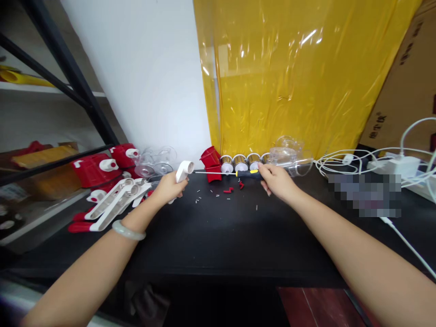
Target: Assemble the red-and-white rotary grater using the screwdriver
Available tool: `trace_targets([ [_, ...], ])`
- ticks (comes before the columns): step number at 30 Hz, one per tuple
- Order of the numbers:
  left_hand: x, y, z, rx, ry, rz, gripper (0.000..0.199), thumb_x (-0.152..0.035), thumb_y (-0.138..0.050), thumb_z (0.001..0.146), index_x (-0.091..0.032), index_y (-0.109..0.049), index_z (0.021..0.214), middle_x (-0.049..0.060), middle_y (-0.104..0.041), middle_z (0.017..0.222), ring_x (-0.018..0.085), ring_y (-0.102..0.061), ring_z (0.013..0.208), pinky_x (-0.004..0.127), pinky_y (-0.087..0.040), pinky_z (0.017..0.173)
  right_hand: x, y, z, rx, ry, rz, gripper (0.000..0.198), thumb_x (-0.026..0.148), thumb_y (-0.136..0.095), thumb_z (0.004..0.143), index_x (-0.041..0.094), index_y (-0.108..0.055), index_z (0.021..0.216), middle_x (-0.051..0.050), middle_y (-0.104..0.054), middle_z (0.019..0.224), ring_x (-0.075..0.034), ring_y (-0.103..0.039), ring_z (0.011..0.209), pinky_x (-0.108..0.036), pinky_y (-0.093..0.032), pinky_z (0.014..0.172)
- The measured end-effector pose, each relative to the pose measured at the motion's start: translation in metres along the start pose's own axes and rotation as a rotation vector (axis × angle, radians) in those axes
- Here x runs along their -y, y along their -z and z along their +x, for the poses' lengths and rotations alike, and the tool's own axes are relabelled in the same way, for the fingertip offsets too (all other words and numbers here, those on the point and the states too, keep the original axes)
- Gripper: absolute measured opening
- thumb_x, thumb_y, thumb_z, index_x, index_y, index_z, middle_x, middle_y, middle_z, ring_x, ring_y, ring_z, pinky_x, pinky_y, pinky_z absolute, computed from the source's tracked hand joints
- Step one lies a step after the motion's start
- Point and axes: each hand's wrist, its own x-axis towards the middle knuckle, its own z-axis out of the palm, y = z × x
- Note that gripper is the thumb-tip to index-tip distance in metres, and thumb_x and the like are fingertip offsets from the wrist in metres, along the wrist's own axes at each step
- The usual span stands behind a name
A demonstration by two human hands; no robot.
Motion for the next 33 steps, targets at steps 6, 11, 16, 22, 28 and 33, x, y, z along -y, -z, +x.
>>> trace_targets([
  [6, 0.006, -0.007, 0.002, -0.002, -0.045, 0.096, 0.016, -0.023, -0.062, 0.076, -0.018, -0.063, 0.091, 0.008, -0.074, 0.082, 0.025, -0.073, 0.077, 0.031, -0.053, 0.071, -0.001, 0.001, 0.001, 0.000, 0.129, -0.256, 0.039, 0.046, -0.045, 0.095, 0.023, -0.046, 0.062, 0.004, -0.053, 0.043, -0.013, -0.052, 0.038, -0.028, -0.041, 0.054],
  [11, 0.010, -0.011, 0.004, 0.008, -0.092, 0.136, 0.019, -0.021, -0.065, 0.074, -0.018, -0.065, 0.092, 0.011, -0.075, 0.096, 0.029, -0.071, 0.093, 0.034, -0.052, 0.081, -0.007, -0.009, 0.000, 0.042, 0.126, -0.286, 0.038, 0.044, -0.043, 0.095, 0.024, -0.043, 0.062, 0.004, -0.052, 0.042, -0.014, -0.052, 0.037, -0.029, -0.041, 0.055],
  [16, 0.010, -0.012, 0.004, 0.020, -0.114, 0.126, 0.019, -0.021, -0.067, 0.072, -0.019, -0.065, 0.091, 0.009, -0.076, 0.094, 0.028, -0.072, 0.093, 0.033, -0.052, 0.082, -0.009, -0.011, 0.000, 0.025, 0.131, -0.288, 0.040, 0.046, -0.044, 0.094, 0.024, -0.042, 0.061, 0.004, -0.052, 0.043, -0.013, -0.052, 0.037, -0.029, -0.040, 0.055],
  [22, 0.009, -0.014, 0.001, 0.057, -0.137, 0.081, 0.026, -0.017, -0.068, 0.069, -0.020, -0.064, 0.094, 0.004, -0.078, 0.093, 0.024, -0.073, 0.088, 0.029, -0.053, 0.076, -0.010, -0.005, 0.001, 0.025, 0.130, -0.337, 0.041, 0.047, -0.040, 0.095, 0.024, -0.045, 0.061, 0.004, -0.052, 0.041, -0.014, -0.052, 0.038, -0.029, -0.040, 0.057],
  [28, 0.009, -0.015, 0.001, 0.067, -0.157, 0.056, 0.025, -0.014, -0.066, 0.069, -0.020, -0.064, 0.093, 0.004, -0.078, 0.094, 0.024, -0.073, 0.091, 0.028, -0.054, 0.076, -0.012, -0.001, 0.003, 0.006, 0.119, -0.343, 0.040, 0.047, -0.041, 0.094, 0.024, -0.046, 0.062, 0.004, -0.053, 0.042, -0.014, -0.052, 0.039, -0.029, -0.040, 0.057],
  [33, 0.007, -0.015, -0.001, 0.064, -0.167, 0.071, 0.024, -0.016, -0.066, 0.071, -0.020, -0.064, 0.094, 0.004, -0.078, 0.096, 0.024, -0.073, 0.091, 0.028, -0.054, 0.075, -0.011, -0.006, 0.002, 0.017, 0.117, -0.349, 0.042, 0.047, -0.040, 0.095, 0.024, -0.045, 0.060, 0.003, -0.050, 0.039, -0.014, -0.052, 0.039, -0.029, -0.040, 0.056],
])
